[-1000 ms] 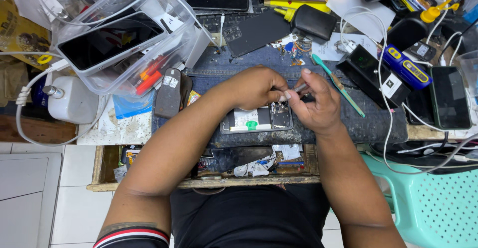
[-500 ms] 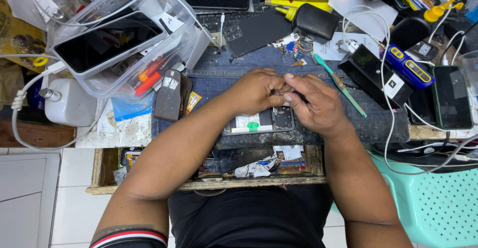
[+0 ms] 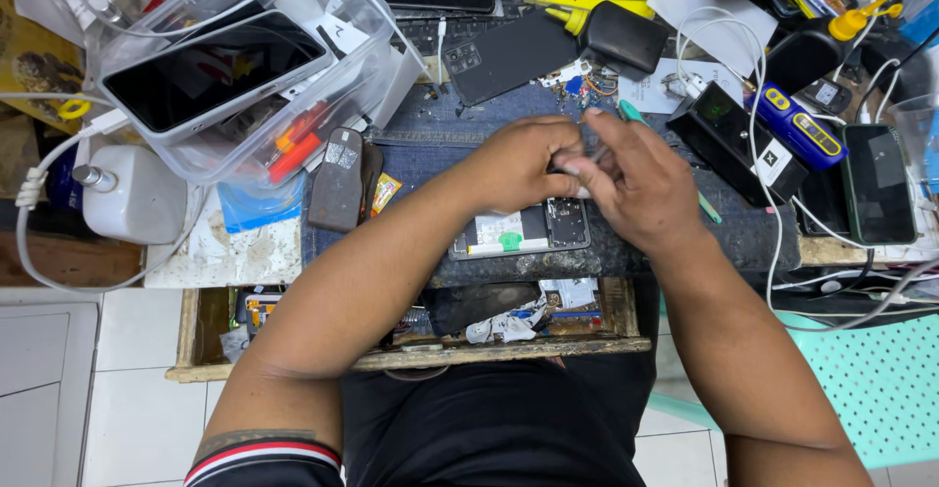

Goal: The person disassembles and works on the internal components of a mobile phone using a precision screwdriver.

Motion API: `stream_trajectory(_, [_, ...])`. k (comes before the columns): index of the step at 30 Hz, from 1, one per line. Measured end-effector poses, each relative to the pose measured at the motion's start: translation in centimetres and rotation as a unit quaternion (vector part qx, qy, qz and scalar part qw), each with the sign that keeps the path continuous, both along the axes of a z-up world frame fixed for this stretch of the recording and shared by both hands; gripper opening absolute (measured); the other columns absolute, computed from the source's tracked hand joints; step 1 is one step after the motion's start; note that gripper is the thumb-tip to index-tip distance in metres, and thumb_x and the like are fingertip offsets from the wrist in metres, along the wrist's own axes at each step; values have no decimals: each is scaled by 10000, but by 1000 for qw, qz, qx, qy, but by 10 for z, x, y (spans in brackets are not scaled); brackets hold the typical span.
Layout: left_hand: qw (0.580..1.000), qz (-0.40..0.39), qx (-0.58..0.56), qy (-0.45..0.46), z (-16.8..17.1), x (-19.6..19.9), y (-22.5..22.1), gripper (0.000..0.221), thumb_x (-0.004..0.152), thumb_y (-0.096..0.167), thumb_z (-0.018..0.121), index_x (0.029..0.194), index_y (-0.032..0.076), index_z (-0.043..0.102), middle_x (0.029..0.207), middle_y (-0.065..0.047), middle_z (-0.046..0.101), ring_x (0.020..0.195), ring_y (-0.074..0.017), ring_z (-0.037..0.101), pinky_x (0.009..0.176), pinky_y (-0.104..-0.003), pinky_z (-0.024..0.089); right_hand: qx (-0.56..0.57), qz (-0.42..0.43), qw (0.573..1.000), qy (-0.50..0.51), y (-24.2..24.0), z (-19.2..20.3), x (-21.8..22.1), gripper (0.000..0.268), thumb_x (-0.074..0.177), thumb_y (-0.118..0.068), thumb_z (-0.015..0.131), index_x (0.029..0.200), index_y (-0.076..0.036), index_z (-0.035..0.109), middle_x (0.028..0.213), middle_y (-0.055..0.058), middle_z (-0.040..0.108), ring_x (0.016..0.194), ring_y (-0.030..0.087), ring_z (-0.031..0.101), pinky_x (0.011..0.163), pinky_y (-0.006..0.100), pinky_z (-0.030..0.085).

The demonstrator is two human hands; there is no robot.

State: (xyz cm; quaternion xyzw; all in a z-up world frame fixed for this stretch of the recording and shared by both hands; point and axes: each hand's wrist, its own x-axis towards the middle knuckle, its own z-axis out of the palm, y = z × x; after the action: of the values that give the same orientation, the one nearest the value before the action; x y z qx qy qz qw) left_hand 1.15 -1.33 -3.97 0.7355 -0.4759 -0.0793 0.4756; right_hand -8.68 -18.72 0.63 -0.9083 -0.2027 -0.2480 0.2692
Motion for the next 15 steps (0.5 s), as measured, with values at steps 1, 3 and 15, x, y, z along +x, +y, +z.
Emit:
stream_trajectory(1, [999,-21,-41,-14,-1,1,1,325,809,209,826,987,16,634,980,-119,645,952,-321,653,821,-413,512,29,-23,999,29,0,-4,0,493,955,-115,832,1376,-8,599,963,119,685,791,214,684,719,326,550])
stream_trajectory(3, [992,-84,-93,-6,-7,4,2,236,880,161,767,1031,30,642,1035,-115,651,1001,-314,660,883,-414,525,5,54,998,-17,-9,-4,0,521,971,-46,761,1439,-8,536,1039,112,691,931,240,696,857,370,558])
stream_trajectory(15, [998,-53,-35,13,-7,2,-3,258,852,182,797,951,31,613,906,-93,639,886,-295,648,794,-416,517,34,97,994,-23,-9,-4,2,593,920,19,743,1454,-8,486,1015,106,693,888,230,653,798,368,537])
